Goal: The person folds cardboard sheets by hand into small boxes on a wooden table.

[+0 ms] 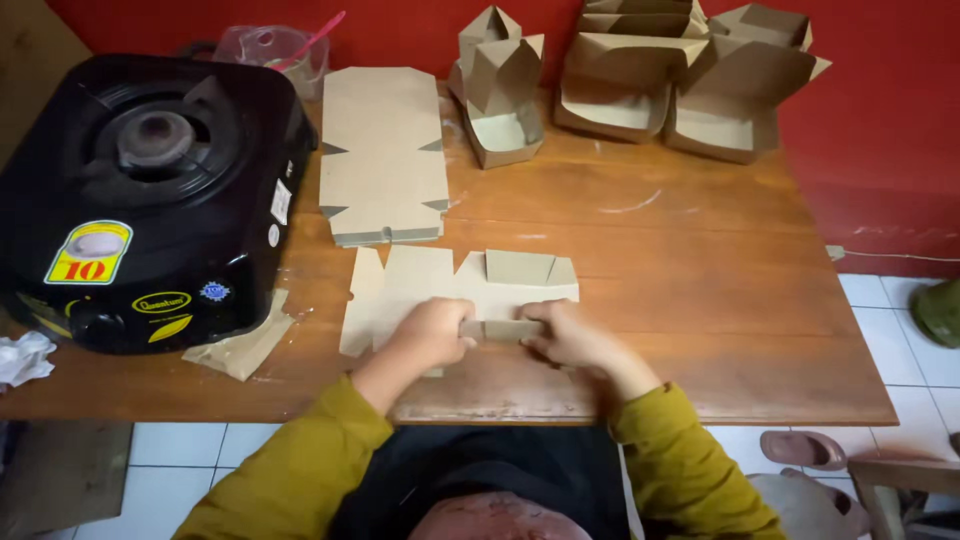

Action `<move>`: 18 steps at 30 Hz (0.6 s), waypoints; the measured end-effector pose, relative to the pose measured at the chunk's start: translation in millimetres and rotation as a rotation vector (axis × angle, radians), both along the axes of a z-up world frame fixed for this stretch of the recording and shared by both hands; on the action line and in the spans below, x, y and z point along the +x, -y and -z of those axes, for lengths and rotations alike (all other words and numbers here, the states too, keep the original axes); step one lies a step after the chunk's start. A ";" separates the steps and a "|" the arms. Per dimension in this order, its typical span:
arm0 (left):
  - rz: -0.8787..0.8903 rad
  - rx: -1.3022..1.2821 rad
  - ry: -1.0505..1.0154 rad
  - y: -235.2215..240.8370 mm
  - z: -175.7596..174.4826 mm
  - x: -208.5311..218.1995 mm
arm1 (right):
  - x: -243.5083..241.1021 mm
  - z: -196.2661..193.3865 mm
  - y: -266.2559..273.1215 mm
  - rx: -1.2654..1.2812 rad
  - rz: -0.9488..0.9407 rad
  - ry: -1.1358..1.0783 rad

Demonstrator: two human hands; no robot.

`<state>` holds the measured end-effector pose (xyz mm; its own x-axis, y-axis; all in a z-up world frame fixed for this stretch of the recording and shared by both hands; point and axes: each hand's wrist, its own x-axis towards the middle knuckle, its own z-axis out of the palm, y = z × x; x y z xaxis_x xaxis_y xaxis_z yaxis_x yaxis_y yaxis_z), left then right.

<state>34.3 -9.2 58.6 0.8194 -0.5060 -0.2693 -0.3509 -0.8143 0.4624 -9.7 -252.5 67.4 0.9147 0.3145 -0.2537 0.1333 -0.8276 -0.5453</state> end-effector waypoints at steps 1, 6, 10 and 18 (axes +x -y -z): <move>-0.001 0.001 0.000 3.0 -1.1 6.6 | 5.9 5.3 -0.5 0.001 -0.001 0.000; 0.030 0.087 0.014 11.6 -39.3 20.1 | 17.8 11.3 0.4 0.043 -0.023 0.077; 0.065 0.145 -0.043 5.6 -28.3 36.3 | 21.0 8.8 4.1 0.129 -0.095 0.142; 0.121 0.090 0.096 0.3 -52.1 30.5 | 0.3 3.2 5.9 0.124 -0.179 0.368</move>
<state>64.9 -9.5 110.7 0.7784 -0.5796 -0.2410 -0.4876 -0.8001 0.3493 -9.4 -258.5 64.3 0.8654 0.4841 0.1290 0.4732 -0.7050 -0.5283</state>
